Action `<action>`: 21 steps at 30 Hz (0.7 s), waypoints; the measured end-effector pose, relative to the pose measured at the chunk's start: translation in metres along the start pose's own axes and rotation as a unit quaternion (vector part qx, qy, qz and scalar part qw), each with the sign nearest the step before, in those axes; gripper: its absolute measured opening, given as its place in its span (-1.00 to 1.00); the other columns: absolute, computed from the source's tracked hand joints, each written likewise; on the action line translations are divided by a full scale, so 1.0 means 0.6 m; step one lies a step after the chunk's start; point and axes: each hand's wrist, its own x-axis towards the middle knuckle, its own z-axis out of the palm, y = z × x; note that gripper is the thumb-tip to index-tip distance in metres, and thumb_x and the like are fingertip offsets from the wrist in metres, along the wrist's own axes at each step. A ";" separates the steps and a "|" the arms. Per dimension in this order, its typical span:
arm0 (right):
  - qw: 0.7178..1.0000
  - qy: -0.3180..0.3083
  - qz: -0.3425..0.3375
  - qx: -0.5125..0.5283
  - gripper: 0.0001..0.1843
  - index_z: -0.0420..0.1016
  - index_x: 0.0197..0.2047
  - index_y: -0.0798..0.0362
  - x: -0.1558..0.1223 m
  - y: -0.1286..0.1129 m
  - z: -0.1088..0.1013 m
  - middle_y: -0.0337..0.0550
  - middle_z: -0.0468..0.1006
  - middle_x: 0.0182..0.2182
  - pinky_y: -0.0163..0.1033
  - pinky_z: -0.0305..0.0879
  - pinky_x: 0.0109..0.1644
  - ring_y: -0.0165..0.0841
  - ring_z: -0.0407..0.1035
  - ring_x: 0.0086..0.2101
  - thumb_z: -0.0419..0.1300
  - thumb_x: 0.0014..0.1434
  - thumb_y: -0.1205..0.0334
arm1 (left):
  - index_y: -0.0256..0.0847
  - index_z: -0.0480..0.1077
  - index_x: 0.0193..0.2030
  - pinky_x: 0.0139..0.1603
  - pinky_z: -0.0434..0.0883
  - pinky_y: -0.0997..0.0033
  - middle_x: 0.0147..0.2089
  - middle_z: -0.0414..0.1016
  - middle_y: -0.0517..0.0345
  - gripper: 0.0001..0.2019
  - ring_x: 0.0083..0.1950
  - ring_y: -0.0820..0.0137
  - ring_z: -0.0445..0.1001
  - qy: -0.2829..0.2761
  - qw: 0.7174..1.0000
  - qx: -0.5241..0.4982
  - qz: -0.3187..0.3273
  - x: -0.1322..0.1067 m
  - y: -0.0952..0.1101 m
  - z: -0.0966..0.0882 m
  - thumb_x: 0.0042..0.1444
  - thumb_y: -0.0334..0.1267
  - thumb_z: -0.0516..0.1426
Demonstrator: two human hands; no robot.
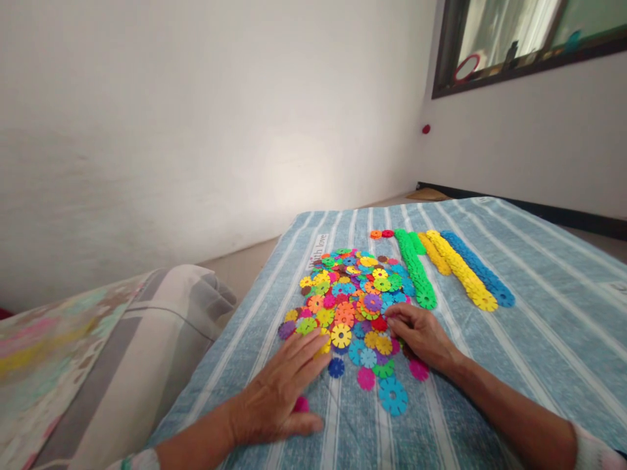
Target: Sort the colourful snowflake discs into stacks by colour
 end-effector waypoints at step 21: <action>1.000 -0.012 -0.010 -0.007 -0.98 0.40 -0.31 0.09 0.030 -0.023 -0.029 -0.46 0.32 -0.67 -0.48 0.11 -0.63 -0.57 0.23 -0.70 0.15 0.13 0.37 | -0.37 0.28 0.07 0.24 0.24 -0.04 0.19 0.35 -0.22 -0.43 0.21 0.06 0.32 0.114 0.962 0.022 -0.249 0.113 -0.132 0.051 0.19 0.08 -0.17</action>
